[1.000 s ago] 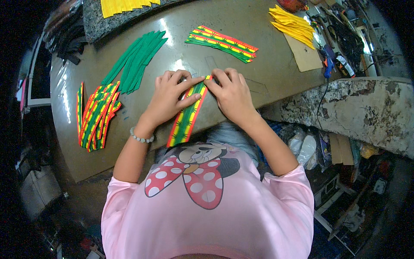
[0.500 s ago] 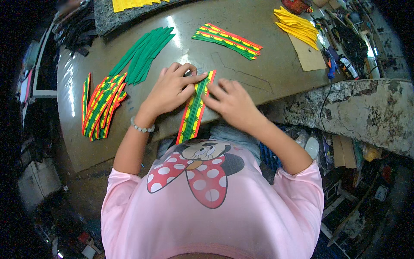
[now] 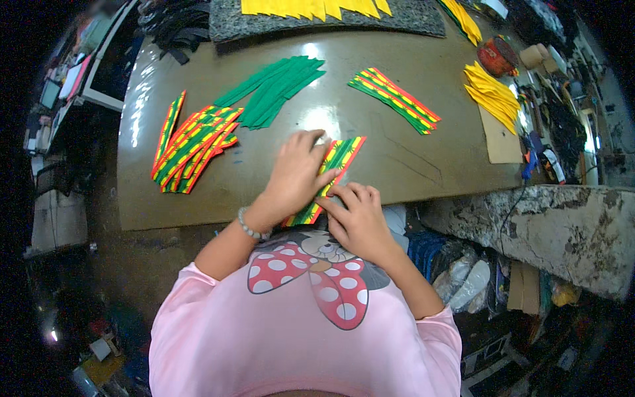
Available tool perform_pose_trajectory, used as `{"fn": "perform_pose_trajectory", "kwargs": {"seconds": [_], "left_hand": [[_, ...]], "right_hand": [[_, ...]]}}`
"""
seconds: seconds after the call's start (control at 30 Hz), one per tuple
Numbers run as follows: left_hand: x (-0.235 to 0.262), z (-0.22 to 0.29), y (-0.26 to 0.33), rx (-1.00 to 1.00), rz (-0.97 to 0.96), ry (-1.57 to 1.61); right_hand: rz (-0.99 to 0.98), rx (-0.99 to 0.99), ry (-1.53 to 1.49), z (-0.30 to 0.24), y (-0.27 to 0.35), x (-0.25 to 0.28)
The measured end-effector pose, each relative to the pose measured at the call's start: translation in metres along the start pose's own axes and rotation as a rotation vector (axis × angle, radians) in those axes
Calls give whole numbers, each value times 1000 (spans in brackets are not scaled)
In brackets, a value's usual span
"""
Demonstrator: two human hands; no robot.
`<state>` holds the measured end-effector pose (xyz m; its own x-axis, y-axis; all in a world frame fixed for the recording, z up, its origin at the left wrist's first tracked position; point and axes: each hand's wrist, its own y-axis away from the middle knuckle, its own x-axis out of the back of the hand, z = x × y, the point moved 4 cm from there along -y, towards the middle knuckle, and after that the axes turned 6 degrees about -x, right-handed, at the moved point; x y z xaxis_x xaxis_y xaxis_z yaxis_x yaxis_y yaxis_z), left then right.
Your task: The person repeatedly picks a green strip and a patterned red-yellow-green strip, aligns them, and folds the green strip over the patterned one to form a layered strip. They place each finished unit into a growing stack on the table.
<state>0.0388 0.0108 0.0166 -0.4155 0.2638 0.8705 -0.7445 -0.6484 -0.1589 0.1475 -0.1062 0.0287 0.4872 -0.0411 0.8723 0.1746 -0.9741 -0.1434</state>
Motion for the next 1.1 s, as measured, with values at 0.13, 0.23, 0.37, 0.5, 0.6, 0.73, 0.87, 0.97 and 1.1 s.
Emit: {"fn": "perform_pose_trajectory", "kwargs": {"seconds": [0.13,0.23,0.37,0.5,0.6,0.73,0.87,0.97,1.1], "left_hand": [[16,1,-1,113,-97,365],[69,-12,11,137,-24,481],[151,-68,38,309,192,305],[156,-136,18,341,32,-125],[128,-160,-23,258,188,-43],[78,-169,-78,264,188,-183],[77,-176,-93,306,75,-170],[104,-157,-86,364,323,120],[115,-66,-65,54,388,165]], "right_hand": [[234,-264,-527,43,-8,13],[399,-385,-412,73,-7,26],[427,-379,-344,82,-5,27],[484,-316,-244,75,-8,21],[516,-314,-220,74,-11,19],[500,-301,-216,74,-6,19],[459,-386,-374,84,2,20],[464,-602,-826,98,-1,20],[378,-524,-1132,84,-26,22]]}}
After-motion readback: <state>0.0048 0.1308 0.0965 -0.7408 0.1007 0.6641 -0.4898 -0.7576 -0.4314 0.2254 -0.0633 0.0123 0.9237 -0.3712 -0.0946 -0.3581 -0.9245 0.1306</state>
